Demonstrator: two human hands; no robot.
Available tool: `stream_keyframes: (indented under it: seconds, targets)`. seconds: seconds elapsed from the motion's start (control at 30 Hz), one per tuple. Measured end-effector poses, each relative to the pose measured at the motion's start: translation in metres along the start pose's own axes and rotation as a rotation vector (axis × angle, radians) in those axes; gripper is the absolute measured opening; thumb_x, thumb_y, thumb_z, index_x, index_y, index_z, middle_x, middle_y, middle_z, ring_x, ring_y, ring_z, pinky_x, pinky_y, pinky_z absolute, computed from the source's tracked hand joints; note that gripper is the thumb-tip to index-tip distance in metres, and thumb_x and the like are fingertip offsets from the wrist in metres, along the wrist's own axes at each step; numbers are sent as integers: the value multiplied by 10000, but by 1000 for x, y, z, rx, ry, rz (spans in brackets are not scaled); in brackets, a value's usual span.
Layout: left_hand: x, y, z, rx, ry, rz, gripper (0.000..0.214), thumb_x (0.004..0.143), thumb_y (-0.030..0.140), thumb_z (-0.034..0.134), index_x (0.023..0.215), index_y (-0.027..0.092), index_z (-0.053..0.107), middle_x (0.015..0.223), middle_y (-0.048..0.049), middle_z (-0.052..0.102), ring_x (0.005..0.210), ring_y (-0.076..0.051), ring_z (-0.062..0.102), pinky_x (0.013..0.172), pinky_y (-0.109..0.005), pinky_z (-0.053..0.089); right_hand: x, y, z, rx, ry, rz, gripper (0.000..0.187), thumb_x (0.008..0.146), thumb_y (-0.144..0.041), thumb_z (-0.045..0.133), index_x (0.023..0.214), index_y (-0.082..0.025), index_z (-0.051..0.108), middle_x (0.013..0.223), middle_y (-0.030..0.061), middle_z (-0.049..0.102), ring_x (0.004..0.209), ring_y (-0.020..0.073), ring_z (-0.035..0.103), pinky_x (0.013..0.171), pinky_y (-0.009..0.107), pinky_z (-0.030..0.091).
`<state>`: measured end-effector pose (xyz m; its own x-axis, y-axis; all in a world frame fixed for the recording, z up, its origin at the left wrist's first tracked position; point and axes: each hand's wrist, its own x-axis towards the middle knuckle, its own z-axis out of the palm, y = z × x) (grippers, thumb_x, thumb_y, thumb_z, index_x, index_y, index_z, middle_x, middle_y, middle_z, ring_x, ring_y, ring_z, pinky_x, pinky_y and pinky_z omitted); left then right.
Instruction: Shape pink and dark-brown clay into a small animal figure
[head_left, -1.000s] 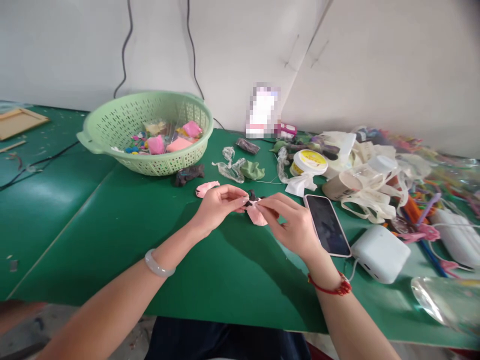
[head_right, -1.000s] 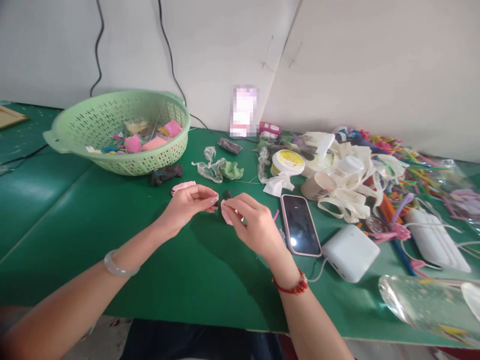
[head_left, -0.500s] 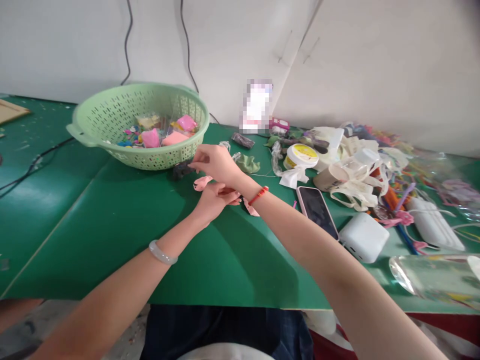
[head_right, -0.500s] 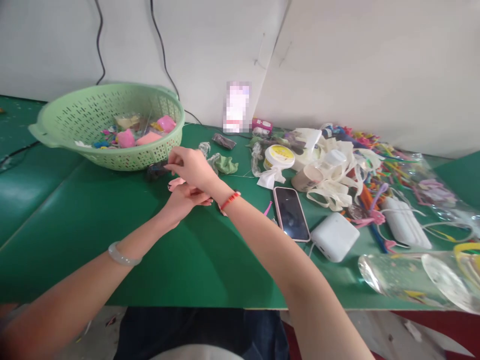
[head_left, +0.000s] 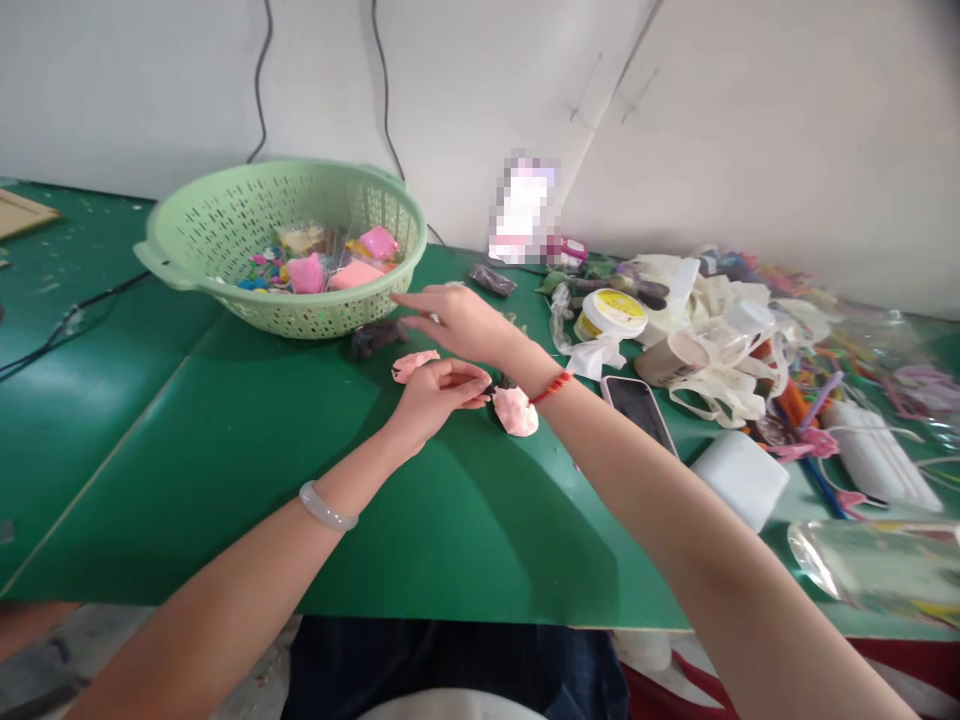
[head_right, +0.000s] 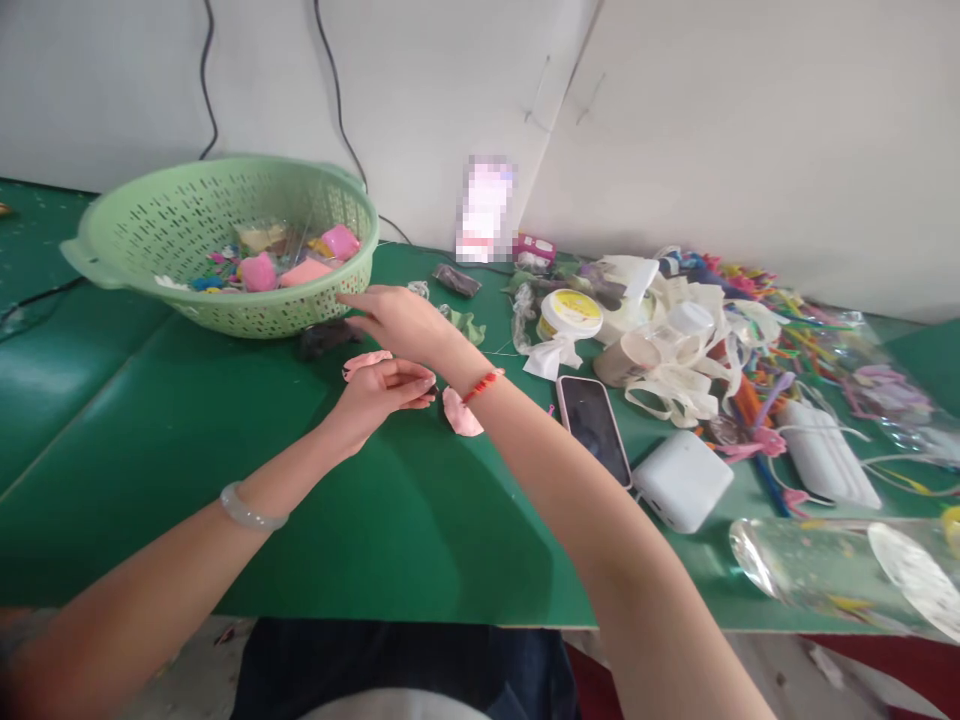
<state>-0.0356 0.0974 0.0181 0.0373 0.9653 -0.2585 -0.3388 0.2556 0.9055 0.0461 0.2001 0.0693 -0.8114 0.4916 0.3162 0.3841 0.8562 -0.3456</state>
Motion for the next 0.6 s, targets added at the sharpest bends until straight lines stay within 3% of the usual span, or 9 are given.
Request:
stream_keyframes:
  seconds: [0.1, 0.17, 0.27, 0.33, 0.5, 0.6]
  targets:
    - [-3, 1, 0, -7, -11, 30, 409, 575, 360, 948, 825, 130, 719, 806, -24, 756, 774, -153, 726, 865, -364, 631, -49, -4, -21, 158, 206, 194, 202, 989, -283, 557, 1062, -199, 726, 968, 56, 734, 736, 160, 614, 694, 295, 462]
    - [-5, 1, 1, 9, -25, 46, 424, 580, 399, 941, 835, 133, 731, 814, -33, 760, 779, -160, 729, 861, -359, 626, -86, -12, -24, 275, 340, 416, 285, 996, -400, 548, 870, -188, 690, 707, 20, 648, 613, 140, 546, 600, 279, 419]
    - [-10, 1, 5, 70, -62, 67, 388, 622, 428, 912, 827, 145, 745, 799, -40, 760, 753, -164, 717, 789, -336, 613, -128, -28, -14, 538, 273, 608, 426, 967, -567, 547, 773, -194, 615, 609, -6, 578, 536, 117, 486, 525, 259, 375]
    - [-13, 2, 8, 113, -81, 81, 347, 639, 427, 897, 805, 158, 753, 773, -38, 755, 739, -165, 701, 722, -314, 593, -141, -38, -7, 576, 178, 602, 470, 964, -615, 520, 781, -191, 611, 644, 2, 593, 564, 114, 485, 547, 253, 385]
    - [-19, 8, 12, 123, -73, 101, 202, 693, 379, 855, 722, 194, 780, 725, -23, 753, 697, -143, 672, 757, -320, 593, -142, -48, -9, 455, 178, 564, 428, 963, -571, 563, 781, -187, 612, 616, -12, 582, 540, 100, 440, 536, 249, 356]
    - [-19, 11, 12, 79, -93, 89, 255, 714, 437, 844, 767, 191, 802, 783, -39, 780, 746, -163, 707, 789, -333, 611, -143, -46, -13, 437, 215, 523, 326, 971, -486, 593, 868, -182, 651, 679, 9, 637, 564, 108, 494, 550, 249, 388]
